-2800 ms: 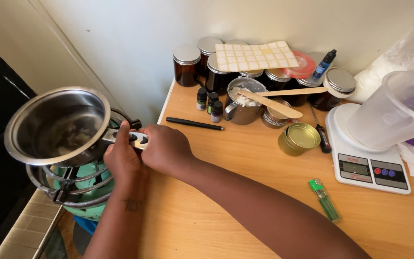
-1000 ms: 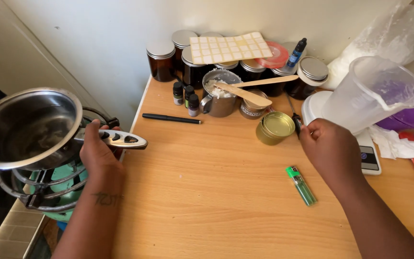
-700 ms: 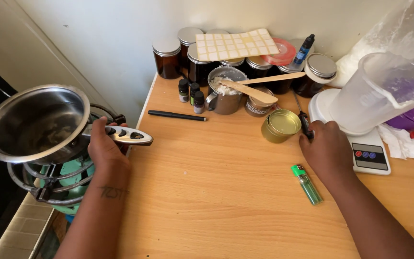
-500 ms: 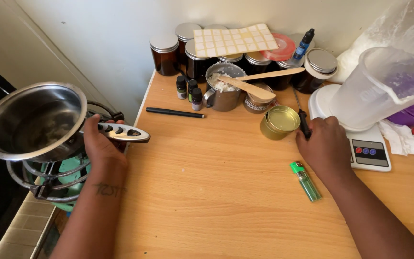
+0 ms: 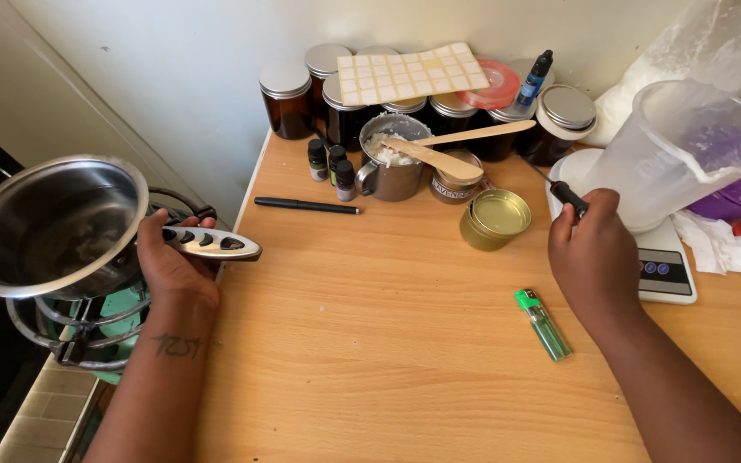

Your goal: Heating wax in a pot on a portable stove, monitoring temperature with a thermometer, and adding fragrance oil.

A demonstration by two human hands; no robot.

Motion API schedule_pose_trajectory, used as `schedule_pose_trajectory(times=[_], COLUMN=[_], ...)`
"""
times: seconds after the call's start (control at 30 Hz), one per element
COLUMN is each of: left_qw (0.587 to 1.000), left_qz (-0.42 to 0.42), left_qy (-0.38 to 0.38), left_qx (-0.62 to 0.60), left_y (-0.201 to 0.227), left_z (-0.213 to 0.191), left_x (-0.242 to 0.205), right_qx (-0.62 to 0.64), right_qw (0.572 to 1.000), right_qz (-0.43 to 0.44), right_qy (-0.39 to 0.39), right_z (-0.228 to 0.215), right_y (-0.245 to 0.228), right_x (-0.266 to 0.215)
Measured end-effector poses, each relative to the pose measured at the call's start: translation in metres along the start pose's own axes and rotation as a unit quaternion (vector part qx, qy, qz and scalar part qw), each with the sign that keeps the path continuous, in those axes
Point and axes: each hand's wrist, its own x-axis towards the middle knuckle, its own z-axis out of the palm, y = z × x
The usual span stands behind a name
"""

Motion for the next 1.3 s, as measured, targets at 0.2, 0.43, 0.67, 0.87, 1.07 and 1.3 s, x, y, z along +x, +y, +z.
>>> schedule_pose_trajectory(times=[0.2,0.43,0.67,0.87,1.07,1.3], left_qw=[1.0,0.999,0.999,0.999,0.997,0.998], left_qz=[-0.006,0.003,0.0,-0.013,-0.009,-0.001], left_qy=[0.0,0.012,0.012,0.024,0.018,0.048], left_qx=[-0.011,-0.033,-0.048,-0.028,-0.073,-0.038], left_y=[0.001,-0.001,-0.011,-0.005,-0.01,-0.009], left_z=[0.0,0.001,-0.001,-0.003,-0.003,0.0], left_x=[0.001,0.003,0.027,0.022,0.032,0.026], right_qx=[0.025,-0.007,0.196,0.497,0.745,0.736], right_qw=[0.998,0.991,0.978,0.863,0.576,0.522], right_qz=[-0.036,-0.101,0.054,0.035,0.023,0.04], right_qy=[0.04,0.082,0.058,-0.079,-0.337,-0.429], right_z=[-0.033,-0.109,-0.133,-0.151,-0.129,-0.022], right_y=[-0.016,-0.036,-0.023,-0.109,-0.221,-0.321], right_x=[0.003,-0.002,0.012,0.012,0.035,0.068])
